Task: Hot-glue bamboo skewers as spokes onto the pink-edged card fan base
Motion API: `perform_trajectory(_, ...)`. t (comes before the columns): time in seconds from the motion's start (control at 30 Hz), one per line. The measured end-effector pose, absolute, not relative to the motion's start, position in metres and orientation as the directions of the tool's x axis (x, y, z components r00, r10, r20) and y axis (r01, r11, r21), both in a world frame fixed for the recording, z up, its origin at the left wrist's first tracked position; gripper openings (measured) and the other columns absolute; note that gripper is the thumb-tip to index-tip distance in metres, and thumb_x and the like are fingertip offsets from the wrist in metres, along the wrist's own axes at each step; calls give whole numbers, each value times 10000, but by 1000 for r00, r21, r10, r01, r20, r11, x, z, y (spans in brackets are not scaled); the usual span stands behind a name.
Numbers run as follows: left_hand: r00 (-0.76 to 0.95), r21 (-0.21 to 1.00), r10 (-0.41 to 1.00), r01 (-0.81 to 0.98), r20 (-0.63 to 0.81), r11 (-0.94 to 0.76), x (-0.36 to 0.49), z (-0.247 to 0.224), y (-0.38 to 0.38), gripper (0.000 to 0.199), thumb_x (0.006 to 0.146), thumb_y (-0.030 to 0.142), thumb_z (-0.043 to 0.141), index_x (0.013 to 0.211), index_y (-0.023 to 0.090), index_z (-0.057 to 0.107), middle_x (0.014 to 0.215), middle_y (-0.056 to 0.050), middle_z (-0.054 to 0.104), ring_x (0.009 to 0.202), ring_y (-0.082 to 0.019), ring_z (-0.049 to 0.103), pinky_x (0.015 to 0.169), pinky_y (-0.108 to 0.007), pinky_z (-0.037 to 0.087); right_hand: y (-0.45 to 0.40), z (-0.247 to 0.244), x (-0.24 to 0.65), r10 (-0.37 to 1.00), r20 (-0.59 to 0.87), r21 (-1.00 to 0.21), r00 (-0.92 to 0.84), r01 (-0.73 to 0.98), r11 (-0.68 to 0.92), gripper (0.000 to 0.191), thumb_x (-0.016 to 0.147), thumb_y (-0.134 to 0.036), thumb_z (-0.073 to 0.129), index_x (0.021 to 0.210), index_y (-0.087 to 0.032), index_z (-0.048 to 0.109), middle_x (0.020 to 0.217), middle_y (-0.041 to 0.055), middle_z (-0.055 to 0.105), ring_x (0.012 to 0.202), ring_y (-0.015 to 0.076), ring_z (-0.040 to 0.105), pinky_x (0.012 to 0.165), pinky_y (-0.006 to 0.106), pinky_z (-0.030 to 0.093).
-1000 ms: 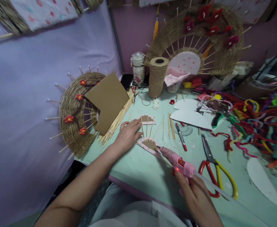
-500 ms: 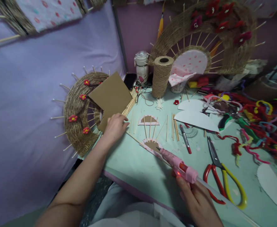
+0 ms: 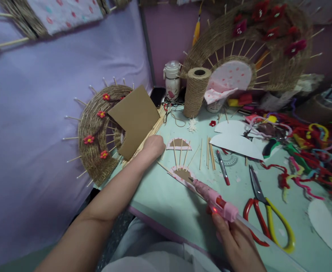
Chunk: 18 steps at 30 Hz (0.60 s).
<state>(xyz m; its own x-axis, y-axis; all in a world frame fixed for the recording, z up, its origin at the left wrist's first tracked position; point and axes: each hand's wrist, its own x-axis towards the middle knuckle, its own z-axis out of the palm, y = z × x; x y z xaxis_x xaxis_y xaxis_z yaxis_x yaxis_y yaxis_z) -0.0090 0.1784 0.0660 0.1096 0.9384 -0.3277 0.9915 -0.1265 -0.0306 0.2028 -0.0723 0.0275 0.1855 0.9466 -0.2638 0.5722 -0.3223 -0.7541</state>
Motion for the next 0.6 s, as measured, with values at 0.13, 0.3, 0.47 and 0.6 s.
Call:
perform_trajectory(0.13,100,-17,942,994,-320,-112,-8,66,179,338,832,182,518,1054,56,739,1081,-217,724,1031,-281,685,835,-286,510,-71,26,201,955,-240,-760,173,579,-296,613,895,-687,412,981,-192,762,649,65,700,715,259,692,611,304,561)
perform_trajectory(0.3,83,32,966,996,-245,-78,-18,73,177,328,847,221,472,965,81,745,978,-202,735,949,-283,692,771,-312,496,-69,23,203,972,-161,-758,170,609,-232,548,885,-662,457,936,-212,766,636,55,693,695,255,680,588,305,553)
perform_trajectory(0.47,37,408,998,913,-59,-10,-29,78,170,171,773,225,531,743,157,685,758,-74,702,741,-198,645,638,-273,421,-64,28,199,979,-148,-748,144,631,-206,579,905,-655,426,1030,-196,757,614,48,678,634,242,656,566,302,539)
perform_trajectory(0.6,46,778,992,625,-120,65,-28,72,167,40,700,131,568,696,164,590,618,9,623,578,-120,563,545,-224,372,-58,37,190,982,-146,-735,121,652,-190,616,914,-668,391,1088,-193,741,603,49,666,627,246,650,571,305,533)
